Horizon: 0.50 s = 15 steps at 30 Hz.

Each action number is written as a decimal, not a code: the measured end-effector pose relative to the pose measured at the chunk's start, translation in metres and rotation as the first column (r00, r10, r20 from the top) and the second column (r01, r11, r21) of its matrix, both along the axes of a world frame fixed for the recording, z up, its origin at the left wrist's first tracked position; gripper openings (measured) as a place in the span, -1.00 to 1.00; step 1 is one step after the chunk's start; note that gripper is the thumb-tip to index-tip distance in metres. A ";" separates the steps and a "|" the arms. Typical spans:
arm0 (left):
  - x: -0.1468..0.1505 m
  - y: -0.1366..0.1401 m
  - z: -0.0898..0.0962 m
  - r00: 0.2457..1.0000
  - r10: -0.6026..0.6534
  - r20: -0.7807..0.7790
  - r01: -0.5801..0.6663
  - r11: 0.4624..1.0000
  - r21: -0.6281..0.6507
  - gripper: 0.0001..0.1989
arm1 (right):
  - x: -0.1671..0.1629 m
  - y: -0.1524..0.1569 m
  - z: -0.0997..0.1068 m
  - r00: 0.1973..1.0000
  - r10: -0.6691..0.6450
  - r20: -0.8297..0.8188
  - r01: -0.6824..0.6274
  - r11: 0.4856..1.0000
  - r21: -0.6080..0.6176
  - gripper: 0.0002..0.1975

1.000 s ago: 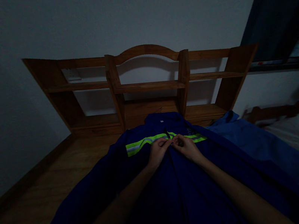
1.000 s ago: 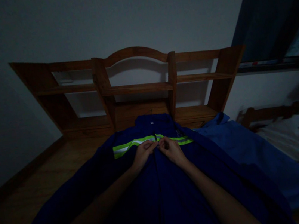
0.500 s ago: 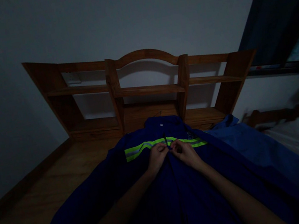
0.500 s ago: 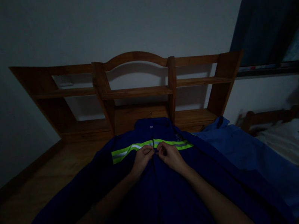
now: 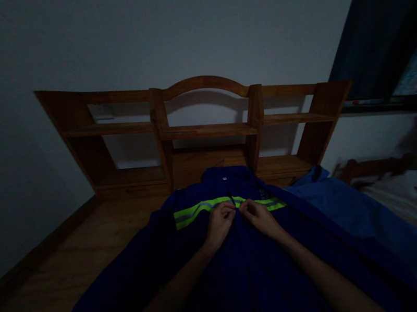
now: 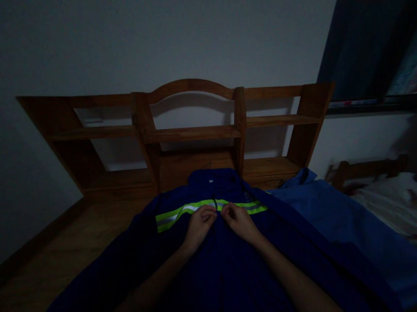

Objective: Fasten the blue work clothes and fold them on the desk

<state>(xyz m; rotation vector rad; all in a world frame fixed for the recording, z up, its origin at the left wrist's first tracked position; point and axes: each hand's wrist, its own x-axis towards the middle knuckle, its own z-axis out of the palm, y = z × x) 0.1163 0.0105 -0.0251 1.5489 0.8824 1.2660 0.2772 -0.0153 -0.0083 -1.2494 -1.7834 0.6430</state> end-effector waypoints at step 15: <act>-0.002 -0.016 0.016 0.884 0.192 -0.426 -0.068 0.955 0.289 -0.90 | 0.000 -0.004 0.004 0.998 0.055 0.025 -0.054 0.997 -0.054 -0.78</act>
